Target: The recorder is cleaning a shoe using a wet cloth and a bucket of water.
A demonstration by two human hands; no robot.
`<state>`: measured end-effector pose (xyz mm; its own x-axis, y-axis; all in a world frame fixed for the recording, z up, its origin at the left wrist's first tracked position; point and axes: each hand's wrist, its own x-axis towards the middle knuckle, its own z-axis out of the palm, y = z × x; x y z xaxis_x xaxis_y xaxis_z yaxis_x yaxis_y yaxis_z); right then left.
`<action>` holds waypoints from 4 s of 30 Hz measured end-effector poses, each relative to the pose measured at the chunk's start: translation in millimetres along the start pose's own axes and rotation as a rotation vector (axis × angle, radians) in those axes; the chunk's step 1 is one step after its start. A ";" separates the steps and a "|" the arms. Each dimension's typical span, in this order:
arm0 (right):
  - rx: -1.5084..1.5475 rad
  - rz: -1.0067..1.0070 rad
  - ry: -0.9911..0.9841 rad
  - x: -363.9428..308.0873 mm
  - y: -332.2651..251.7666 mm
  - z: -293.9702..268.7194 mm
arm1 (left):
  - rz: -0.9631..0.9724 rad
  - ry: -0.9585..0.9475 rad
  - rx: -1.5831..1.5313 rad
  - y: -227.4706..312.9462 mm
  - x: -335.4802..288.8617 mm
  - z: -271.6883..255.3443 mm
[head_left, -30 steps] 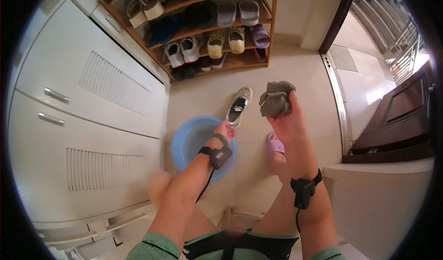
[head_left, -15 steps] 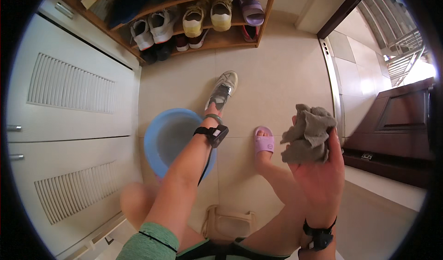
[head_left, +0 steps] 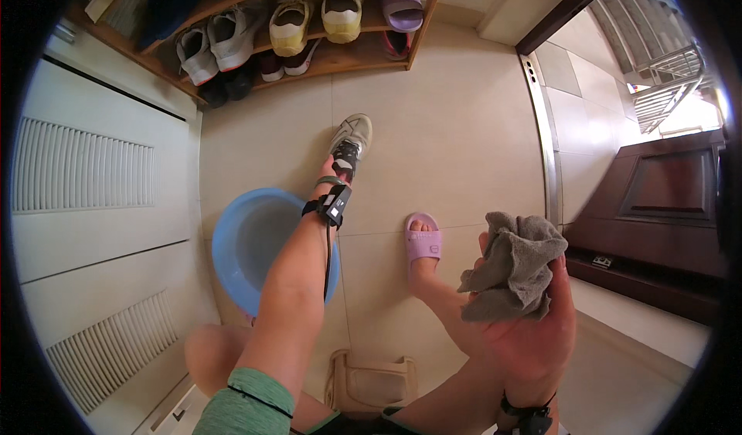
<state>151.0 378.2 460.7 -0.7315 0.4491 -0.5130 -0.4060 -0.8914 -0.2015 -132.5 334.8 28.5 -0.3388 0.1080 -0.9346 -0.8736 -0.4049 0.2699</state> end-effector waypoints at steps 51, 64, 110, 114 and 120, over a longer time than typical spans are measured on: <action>-1.569 -1.018 -0.608 106.4 236.4 48.6 | 0.224 -0.849 -0.050 126.6 -353.1 -117.7; -2.089 -0.991 -0.191 122.6 213.9 62.4 | 0.435 -0.973 -0.190 140.9 -391.6 -113.5; -2.386 -1.282 -0.142 117.9 134.3 98.1 | 0.250 -1.041 -0.143 95.7 -441.2 -89.6; -2.291 -1.228 -0.244 129.4 150.6 54.8 | 0.217 -1.156 -0.187 91.8 -419.6 -86.8; -2.756 -1.174 -0.200 113.4 147.6 72.0 | 0.237 -1.050 -0.194 95.2 -409.8 -99.3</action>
<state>-31.3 302.0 432.8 -0.9263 0.2922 0.2381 0.3110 0.9494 0.0448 -42.1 161.9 414.3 -0.7006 0.6915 -0.1759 -0.7082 -0.6438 0.2897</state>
